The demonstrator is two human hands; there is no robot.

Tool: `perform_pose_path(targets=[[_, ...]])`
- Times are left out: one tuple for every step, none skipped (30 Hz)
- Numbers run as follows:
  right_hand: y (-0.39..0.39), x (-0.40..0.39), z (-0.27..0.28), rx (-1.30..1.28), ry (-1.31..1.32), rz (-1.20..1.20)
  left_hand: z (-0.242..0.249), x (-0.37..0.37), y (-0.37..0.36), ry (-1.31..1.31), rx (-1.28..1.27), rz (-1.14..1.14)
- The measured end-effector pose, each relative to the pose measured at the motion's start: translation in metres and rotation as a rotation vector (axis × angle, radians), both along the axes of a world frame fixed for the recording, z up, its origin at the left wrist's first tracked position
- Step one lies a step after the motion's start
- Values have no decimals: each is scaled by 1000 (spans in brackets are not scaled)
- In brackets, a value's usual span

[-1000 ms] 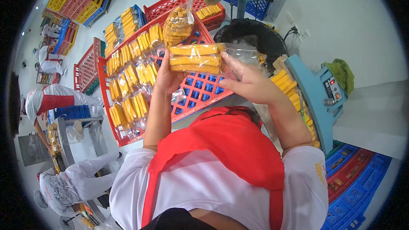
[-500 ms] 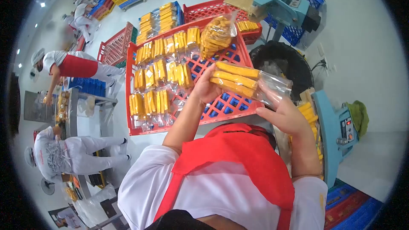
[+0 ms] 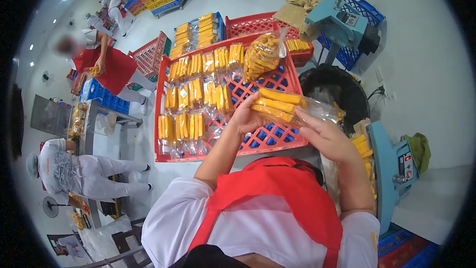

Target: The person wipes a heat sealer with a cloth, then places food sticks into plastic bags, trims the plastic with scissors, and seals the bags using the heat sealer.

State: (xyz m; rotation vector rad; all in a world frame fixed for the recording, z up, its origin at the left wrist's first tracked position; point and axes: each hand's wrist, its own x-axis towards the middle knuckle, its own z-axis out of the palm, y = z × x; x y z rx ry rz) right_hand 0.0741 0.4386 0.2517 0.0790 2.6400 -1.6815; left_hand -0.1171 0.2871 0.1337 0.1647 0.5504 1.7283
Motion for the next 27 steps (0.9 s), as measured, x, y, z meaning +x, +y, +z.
perform_pose_path(targets=[[2,0,4,2,6,1,2,1,-1,20,-30,-35],[4,0,10,-86,9,-32,5,2,-1,146,-112,13],[7,1,13,-172,11,-66,1,0,-1,150,-107,13],[13,3,11,-120,32,-88,-6,-5,-1,731,-218,176],[18,4,13,-113,40,-90,-10,-9,0,1313,-323,347],[22,4,16,-116,-2,-82,21,1,0,1249,-185,209],[23,6,17,-123,-52,-71,52,12,0,1170,-63,65],[23,7,16,-124,-57,-69,60,22,6,1606,-78,-12],[23,7,15,-225,-70,-65,61,30,13,2044,-92,-97],[25,6,15,-323,-78,-61,60,33,19,2046,-92,-91],[29,8,18,-317,-74,-60,58,35,26,1938,-84,-162],[34,11,24,-177,-62,-75,57,37,32,1830,-74,-231],[38,13,28,-37,-48,-91,57,38,35,1836,-67,-228],[41,14,29,-32,-47,-93,55,40,37,1684,-3,-176],[43,14,29,-97,216,-455,52,43,38,1528,56,-127],[45,16,28,-163,481,-814,39,49,43,1175,161,-52],[62,22,12,-162,479,-815,28,48,49,1173,161,-52],[92,29,-19,-162,476,-934,21,45,57,618,43,-253],[109,30,-44,-157,473,-1053,14,43,66,55,-67,-431],[104,28,-60,-427,270,-980,8,43,74,-212,68,-544],[86,25,-71,-491,134,-919,4,47,80,-208,79,-542],[84,24,-93,-620,41,-890,1,54,84,-305,79,-556],[69,18,-87,-715,-9,-938,-2,59,85,-405,77,-569],[68,18,-89,-751,35,-935,-1,61,83,-463,104,-614],[66,20,-93,-791,75,-936,0,63,81,-473,99,-614],[66,23,-92,-796,68,-943,1,63,78,-450,103,-626],[69,24,-85,-748,169,-930,4,62,74,-425,106,-639]])
